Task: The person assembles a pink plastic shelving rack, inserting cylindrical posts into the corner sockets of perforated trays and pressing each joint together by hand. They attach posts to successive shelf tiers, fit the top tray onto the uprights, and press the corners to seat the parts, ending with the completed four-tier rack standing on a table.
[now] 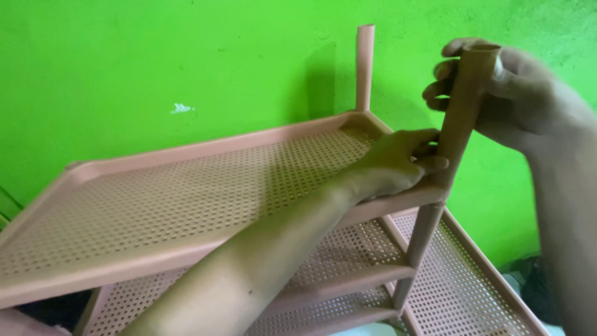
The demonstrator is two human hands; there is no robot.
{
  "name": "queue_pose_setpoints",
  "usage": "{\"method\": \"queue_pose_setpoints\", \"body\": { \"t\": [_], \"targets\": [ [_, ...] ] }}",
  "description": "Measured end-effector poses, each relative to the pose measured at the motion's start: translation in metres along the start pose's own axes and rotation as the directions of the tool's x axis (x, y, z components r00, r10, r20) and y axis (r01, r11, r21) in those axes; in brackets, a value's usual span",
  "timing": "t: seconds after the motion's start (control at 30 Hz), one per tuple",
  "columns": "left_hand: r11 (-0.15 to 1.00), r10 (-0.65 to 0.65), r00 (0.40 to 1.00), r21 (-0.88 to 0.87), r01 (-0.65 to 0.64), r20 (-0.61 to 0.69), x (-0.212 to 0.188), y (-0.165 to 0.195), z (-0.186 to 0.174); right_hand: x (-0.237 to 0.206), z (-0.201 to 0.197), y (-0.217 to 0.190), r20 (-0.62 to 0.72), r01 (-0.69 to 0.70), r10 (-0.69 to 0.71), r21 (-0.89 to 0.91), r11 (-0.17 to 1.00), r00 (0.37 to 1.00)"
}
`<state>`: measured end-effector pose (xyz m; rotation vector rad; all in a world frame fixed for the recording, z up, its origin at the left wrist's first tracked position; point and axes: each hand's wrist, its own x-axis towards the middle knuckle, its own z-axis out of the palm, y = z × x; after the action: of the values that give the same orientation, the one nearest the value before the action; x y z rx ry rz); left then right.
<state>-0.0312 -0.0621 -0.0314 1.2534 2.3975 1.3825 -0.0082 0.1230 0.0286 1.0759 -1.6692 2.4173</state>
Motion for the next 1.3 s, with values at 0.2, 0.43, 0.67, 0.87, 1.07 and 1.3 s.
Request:
{"method": "queue_pose_setpoints", "body": {
  "t": [0.2,0.43,0.67,0.87,1.07,1.3],
  "targets": [
    [0.997,0.028,0.995,-0.080,-0.020,0.098,0.000,-0.019,-0.004,0.022,0.009,0.018,0.156,-0.045,0.011,0.219,0.975,0.988],
    [0.996,0.002,0.994,-0.088,0.007,0.110,0.003,-0.016,-0.010,0.021,0.069,0.037,-0.624,-0.192,-0.455,-0.698,0.690,0.635],
    [0.986,-0.019,0.997,-0.161,0.031,0.077,0.003,-0.026,-0.004,0.032,-0.013,0.026,0.081,-0.050,0.046,0.043,0.998,0.996],
    [0.990,0.021,0.995,-0.144,-0.006,0.102,0.012,-0.040,-0.006,0.032,-0.012,0.028,0.230,-0.098,0.054,0.184,0.978,0.972],
    [0.981,-0.004,0.979,-0.187,0.043,0.203,0.001,-0.020,-0.001,0.012,0.055,0.047,-0.629,-0.256,-0.355,-0.673,0.694,0.692],
    [0.980,0.041,0.973,-0.201,0.005,0.227,-0.002,-0.011,0.001,0.029,-0.003,-0.001,-0.053,-0.029,0.014,-0.298,0.954,0.998]
  ]
}}
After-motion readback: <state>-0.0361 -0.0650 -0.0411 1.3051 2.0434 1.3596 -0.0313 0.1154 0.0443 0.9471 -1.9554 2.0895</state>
